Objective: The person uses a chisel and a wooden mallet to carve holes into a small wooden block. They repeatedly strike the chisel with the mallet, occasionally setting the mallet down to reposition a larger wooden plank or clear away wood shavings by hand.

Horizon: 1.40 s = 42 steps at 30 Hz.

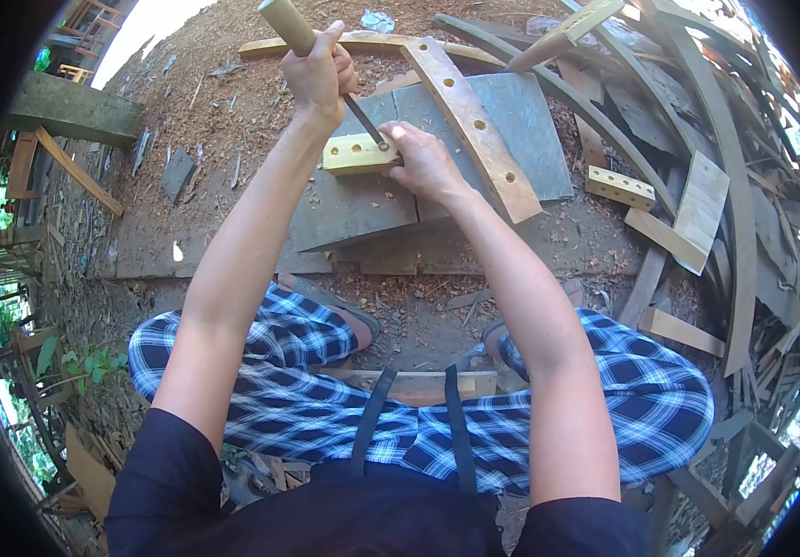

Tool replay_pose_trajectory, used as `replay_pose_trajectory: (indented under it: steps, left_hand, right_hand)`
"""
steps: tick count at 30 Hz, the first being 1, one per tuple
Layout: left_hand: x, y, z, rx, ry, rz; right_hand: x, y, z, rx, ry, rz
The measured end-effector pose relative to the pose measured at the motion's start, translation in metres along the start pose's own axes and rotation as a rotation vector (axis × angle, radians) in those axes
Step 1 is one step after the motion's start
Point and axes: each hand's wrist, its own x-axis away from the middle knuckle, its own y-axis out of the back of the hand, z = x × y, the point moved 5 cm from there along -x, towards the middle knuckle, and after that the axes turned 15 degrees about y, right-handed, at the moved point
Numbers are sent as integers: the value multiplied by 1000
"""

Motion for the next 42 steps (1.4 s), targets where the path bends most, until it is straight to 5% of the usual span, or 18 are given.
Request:
replay_pose_trajectory:
  steps: [17,22,28,35,38,39,41,42]
  left_hand:
    - [2,1,1,25,43,64]
    - [6,-2,3,32,-71,-67]
    - [10,-6,5,-37,-165,17]
    - [18,-8,14,-178,-333,-17]
    - [14,-5,12,-77,-280,-8]
    - [12,-5,12,-87,-242,-32]
    - [9,-4,15,-96,-275,-36]
    - [11,-5,13,-149,-299,-60]
  right_hand:
    - [1,1,0,-39,-9,0]
    - [2,-6,-4,-39,-4,30]
    - [6,-5,-2,-49,-43,39]
    - [3,22,13,387,168,192]
    - [30,71,1,734,-179,-53]
    - [43,74,-8,750,-174,-57]
    - [74,75,-39,493,-560,35]
    - [74,81,-41,508,-544,26]
